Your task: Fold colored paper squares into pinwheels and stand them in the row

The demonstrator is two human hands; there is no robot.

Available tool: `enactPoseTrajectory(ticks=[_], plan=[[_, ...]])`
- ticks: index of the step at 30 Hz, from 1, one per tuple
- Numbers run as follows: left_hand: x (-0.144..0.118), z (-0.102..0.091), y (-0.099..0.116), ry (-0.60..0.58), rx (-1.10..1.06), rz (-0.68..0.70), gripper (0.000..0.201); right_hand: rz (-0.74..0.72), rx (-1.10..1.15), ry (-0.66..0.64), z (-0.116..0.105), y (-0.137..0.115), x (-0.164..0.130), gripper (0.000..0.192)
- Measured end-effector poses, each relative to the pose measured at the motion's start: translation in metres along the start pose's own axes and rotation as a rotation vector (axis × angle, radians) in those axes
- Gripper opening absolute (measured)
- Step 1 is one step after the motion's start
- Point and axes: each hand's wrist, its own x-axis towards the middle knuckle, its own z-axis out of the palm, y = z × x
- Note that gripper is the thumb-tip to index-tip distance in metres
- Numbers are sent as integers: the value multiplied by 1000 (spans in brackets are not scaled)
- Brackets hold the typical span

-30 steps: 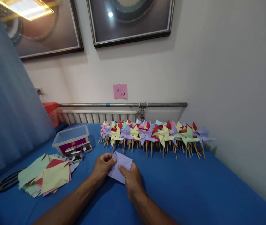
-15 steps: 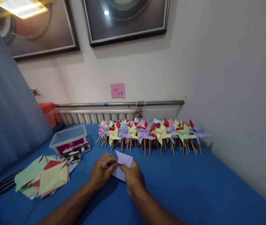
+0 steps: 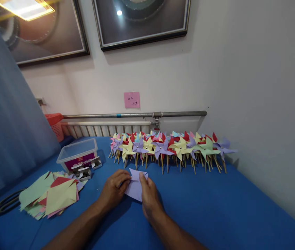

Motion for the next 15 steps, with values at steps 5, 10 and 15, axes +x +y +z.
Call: enactPoseTrajectory(ticks=[5,10,15], plan=[[-1,1,2,-24,16,12,14,39,1,27,-1,2,2,45],[0,3,4,30,-41,-78,5,-30,-119,86,-5,0,6,35],[5,8,-10,94,-225,-458,21,-118,-304,81,-5,-5,3,29]])
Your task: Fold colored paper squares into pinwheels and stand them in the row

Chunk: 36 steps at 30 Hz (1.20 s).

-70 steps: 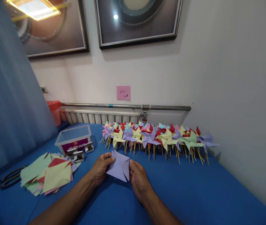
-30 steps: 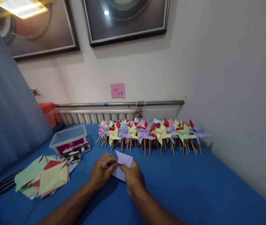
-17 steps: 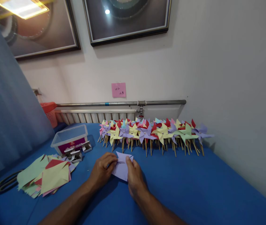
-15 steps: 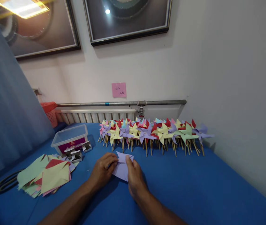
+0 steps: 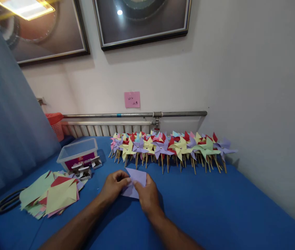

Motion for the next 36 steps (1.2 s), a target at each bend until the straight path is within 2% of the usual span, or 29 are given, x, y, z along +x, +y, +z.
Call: enactPoseTrajectory(ticks=[2,7,16,36], plan=[[4,1,-5,-60,-73,-91,30,-19,-30,-22,1,-3,-3,26],[7,-1,-9,-83,-146,-137,36,4,-20,-53,3,-2,-2,25],[7,-2,-5,-37,-161,-132,34,35,119,-97,2,2,3,20],[4,1,-3,-48,-192,-188,37,1,-36,-90,2,4,2,22]])
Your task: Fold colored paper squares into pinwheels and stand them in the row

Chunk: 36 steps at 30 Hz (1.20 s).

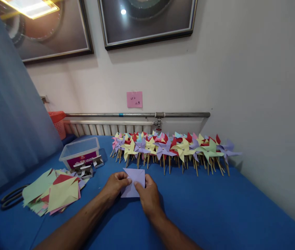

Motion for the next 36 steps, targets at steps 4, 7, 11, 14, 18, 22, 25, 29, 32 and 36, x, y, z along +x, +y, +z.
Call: enactPoseTrajectory(ticks=[4,7,11,14,18,22,25,29,32,36], plan=[[1,2,0,3,-3,0,38,8,-22,7,0,1,0,23],[0,3,0,-1,-21,0,38,-1,-22,17,0,1,0,23],[-1,4,0,-7,-42,-6,38,-9,-6,15,1,1,0,24],[-2,4,1,-14,-50,-5,38,-5,-7,15,1,2,1,24],[-1,5,1,4,-34,-16,39,2,-27,15,1,1,1,25],[-1,5,0,12,-31,-9,37,-2,-19,9,2,-1,0,25],[-1,4,-1,1,-33,0,37,-2,-5,2,2,-2,-1,23],[2,2,-4,-17,-17,5,37,6,30,-18,2,0,-2,26],[4,2,-6,-25,-28,13,37,15,92,-56,2,3,0,33],[5,2,-7,-28,-23,9,34,68,238,-60,4,-2,-1,43]])
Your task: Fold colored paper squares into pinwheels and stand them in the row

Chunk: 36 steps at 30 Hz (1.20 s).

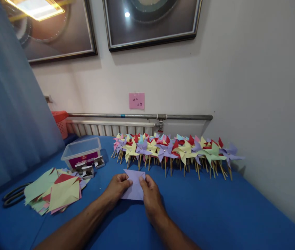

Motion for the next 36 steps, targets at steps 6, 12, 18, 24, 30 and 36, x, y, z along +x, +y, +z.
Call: enactPoseTrajectory(ticks=[6,12,18,24,30,36], plan=[[-2,1,3,16,45,-6,28,86,55,-40,6,-16,-6,49],[-2,2,3,28,118,1,23,139,123,-63,4,-14,-4,44],[-1,3,2,23,147,-6,27,121,98,0,3,-10,-1,49],[-3,3,2,44,215,40,27,127,65,-43,1,-21,-3,42],[-1,0,2,0,189,2,28,83,-33,-30,-2,-14,2,41],[0,0,0,-24,134,-13,31,54,-122,-36,-6,-5,7,40]])
